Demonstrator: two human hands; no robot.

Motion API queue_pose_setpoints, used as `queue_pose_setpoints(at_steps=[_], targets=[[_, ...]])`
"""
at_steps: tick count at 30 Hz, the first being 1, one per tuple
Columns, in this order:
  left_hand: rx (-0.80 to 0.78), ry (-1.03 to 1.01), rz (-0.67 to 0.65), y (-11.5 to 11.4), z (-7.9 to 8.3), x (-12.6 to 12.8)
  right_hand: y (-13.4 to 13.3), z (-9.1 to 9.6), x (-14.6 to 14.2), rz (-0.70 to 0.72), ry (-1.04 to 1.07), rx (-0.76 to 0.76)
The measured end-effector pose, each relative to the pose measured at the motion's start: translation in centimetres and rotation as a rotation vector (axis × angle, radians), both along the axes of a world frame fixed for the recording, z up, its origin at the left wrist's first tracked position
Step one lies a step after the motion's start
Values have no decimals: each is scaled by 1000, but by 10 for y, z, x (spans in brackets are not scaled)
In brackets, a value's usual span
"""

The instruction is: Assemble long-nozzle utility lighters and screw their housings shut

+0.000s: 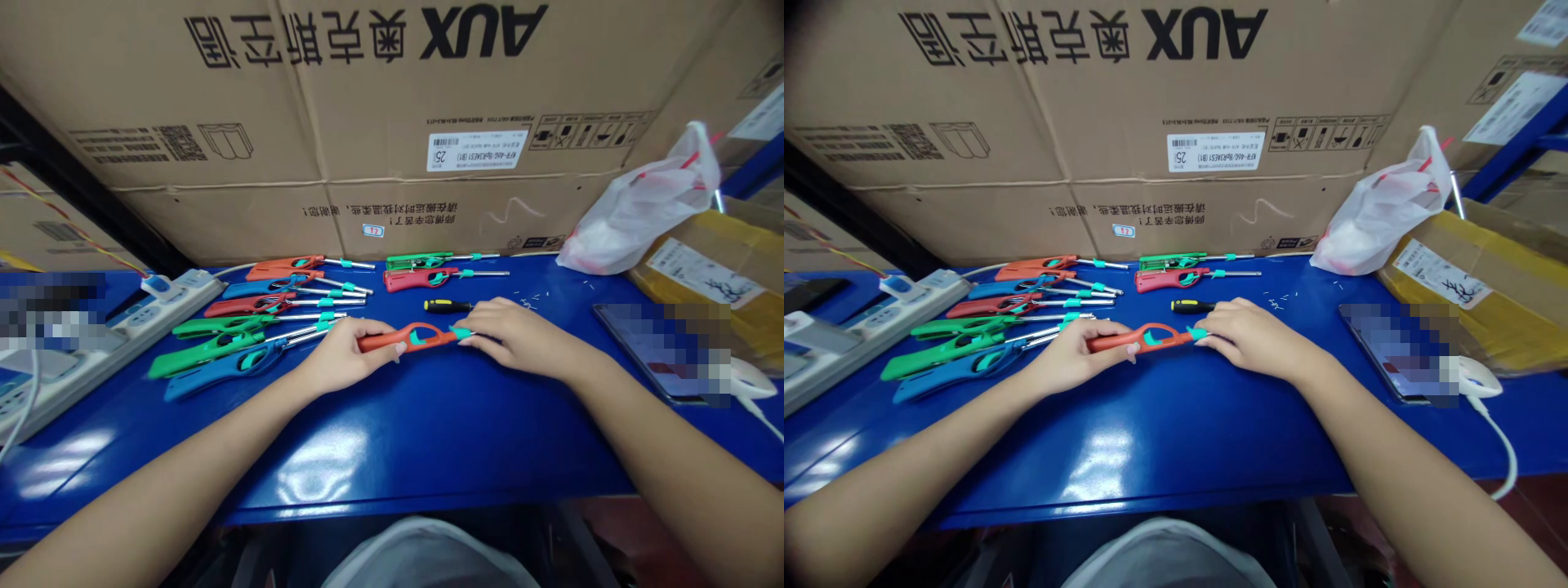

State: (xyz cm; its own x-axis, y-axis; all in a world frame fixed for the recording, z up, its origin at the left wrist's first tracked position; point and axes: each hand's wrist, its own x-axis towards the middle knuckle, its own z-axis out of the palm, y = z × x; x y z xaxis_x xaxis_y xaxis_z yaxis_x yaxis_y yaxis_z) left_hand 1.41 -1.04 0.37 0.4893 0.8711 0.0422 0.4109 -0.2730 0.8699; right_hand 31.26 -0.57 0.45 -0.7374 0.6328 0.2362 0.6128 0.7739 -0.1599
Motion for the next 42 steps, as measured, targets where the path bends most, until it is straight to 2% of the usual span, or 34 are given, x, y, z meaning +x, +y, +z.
queue_pose_setpoints(at_steps=[4,7,12,15,18,21,28,32,37,42], targets=[[-79,-43,-7,-3,-5,5,-5,-4,-14,33,34,-13],[-269,-109,33,-2,-6,6,-4,-7,-14,38,115,20],[-574,-278,53,-3,-4,6,-5,-11,-12,84,158,225],[-699,-317,49,-5,-3,6,-7,-13,-15,122,204,332],[-749,-317,53,-7,-3,8,-7,-15,-17,141,233,355],[-675,-303,63,-10,-5,10,-7,-16,-18,135,221,337],[-295,-131,70,-17,-1,10,-7,-20,-16,170,261,326],[-159,-84,46,-15,4,8,-7,-15,-16,161,270,306],[41,-10,70,-11,5,5,-10,-1,-14,76,256,162],[293,56,10,-9,1,4,-9,-3,-14,33,222,29]])
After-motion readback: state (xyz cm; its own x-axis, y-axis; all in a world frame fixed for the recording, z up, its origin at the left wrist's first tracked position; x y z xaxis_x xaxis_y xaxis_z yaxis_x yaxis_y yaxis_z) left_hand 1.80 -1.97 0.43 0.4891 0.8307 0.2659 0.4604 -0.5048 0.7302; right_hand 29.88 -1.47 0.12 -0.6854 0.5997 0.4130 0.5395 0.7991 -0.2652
